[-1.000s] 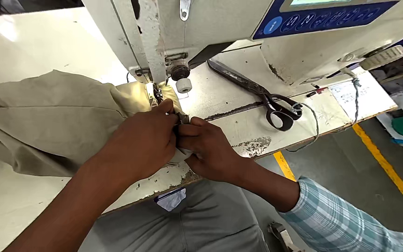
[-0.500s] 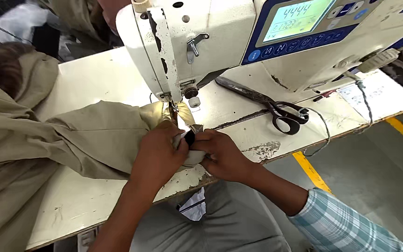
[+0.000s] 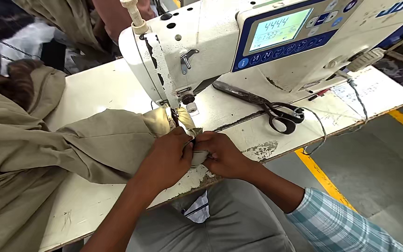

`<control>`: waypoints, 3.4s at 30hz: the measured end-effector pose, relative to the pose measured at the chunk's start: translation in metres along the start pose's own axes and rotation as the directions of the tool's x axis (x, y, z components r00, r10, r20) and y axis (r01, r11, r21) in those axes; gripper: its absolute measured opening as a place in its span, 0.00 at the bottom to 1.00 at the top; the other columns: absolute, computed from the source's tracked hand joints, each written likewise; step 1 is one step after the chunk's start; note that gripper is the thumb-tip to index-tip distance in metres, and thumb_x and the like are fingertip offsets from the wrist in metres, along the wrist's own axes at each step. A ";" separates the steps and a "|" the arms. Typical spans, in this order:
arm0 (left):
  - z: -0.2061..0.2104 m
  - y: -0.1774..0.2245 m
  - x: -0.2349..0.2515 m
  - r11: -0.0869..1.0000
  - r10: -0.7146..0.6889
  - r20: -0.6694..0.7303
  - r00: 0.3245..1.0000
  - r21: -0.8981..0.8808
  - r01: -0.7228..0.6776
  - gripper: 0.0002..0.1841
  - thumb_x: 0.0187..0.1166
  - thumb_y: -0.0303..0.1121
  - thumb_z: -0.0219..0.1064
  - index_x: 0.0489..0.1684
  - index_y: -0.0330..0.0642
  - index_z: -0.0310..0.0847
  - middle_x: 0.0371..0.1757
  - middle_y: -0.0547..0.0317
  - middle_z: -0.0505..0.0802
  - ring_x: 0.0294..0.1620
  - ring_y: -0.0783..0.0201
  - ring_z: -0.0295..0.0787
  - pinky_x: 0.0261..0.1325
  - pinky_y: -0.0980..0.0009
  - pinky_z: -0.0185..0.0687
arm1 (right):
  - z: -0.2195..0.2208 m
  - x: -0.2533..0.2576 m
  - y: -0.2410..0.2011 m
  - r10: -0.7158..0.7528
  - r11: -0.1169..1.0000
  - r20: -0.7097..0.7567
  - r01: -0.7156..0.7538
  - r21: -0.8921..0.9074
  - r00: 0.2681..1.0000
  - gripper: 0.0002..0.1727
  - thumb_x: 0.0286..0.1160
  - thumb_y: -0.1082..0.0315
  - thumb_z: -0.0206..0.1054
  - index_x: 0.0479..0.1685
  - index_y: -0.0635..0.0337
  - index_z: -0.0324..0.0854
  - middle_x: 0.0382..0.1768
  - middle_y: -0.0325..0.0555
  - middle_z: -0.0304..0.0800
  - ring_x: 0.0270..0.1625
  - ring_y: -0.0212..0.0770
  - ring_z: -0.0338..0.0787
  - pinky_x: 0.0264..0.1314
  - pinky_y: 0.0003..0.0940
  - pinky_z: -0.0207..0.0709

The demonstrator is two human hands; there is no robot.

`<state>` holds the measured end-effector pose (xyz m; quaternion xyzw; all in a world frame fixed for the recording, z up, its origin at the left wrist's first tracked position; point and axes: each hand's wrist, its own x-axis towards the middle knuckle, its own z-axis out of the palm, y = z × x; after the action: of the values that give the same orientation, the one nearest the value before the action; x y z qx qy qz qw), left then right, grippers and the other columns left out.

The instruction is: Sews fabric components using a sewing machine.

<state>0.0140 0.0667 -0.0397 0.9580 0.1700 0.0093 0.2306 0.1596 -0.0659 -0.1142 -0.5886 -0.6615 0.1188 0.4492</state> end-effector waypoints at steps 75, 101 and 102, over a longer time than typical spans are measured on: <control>0.020 -0.009 -0.013 0.981 0.081 -0.074 0.994 0.183 -0.067 0.20 0.78 0.39 0.58 0.62 0.50 0.91 0.55 0.55 0.84 0.32 0.62 0.86 0.27 0.60 0.84 | -0.053 0.081 -0.022 0.556 0.818 0.265 -0.462 -0.343 0.788 0.14 0.69 0.60 0.77 0.52 0.53 0.89 0.36 0.36 0.92 0.35 0.34 0.90 0.42 0.40 0.85; 0.017 -0.013 -0.010 0.978 0.086 -0.054 0.995 0.196 -0.074 0.20 0.75 0.41 0.59 0.59 0.50 0.92 0.70 0.55 0.84 0.33 0.61 0.88 0.28 0.59 0.86 | -0.031 0.092 0.023 0.426 0.881 -0.088 -0.435 -0.183 0.900 0.11 0.72 0.60 0.75 0.41 0.59 0.87 0.34 0.44 0.88 0.40 0.43 0.88 0.43 0.47 0.79; 0.017 -0.013 -0.010 0.980 0.079 -0.062 0.995 0.186 -0.067 0.19 0.76 0.41 0.59 0.59 0.51 0.92 0.69 0.54 0.84 0.32 0.61 0.88 0.28 0.59 0.85 | -0.035 0.086 0.016 0.413 0.895 -0.064 -0.418 -0.153 0.908 0.12 0.75 0.57 0.74 0.40 0.57 0.87 0.32 0.40 0.89 0.36 0.38 0.88 0.40 0.43 0.80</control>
<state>0.0019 0.0670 -0.0604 0.9799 0.1428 0.0354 0.1345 0.2045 0.0016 -0.0661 -0.7528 -0.5214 0.1485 0.3733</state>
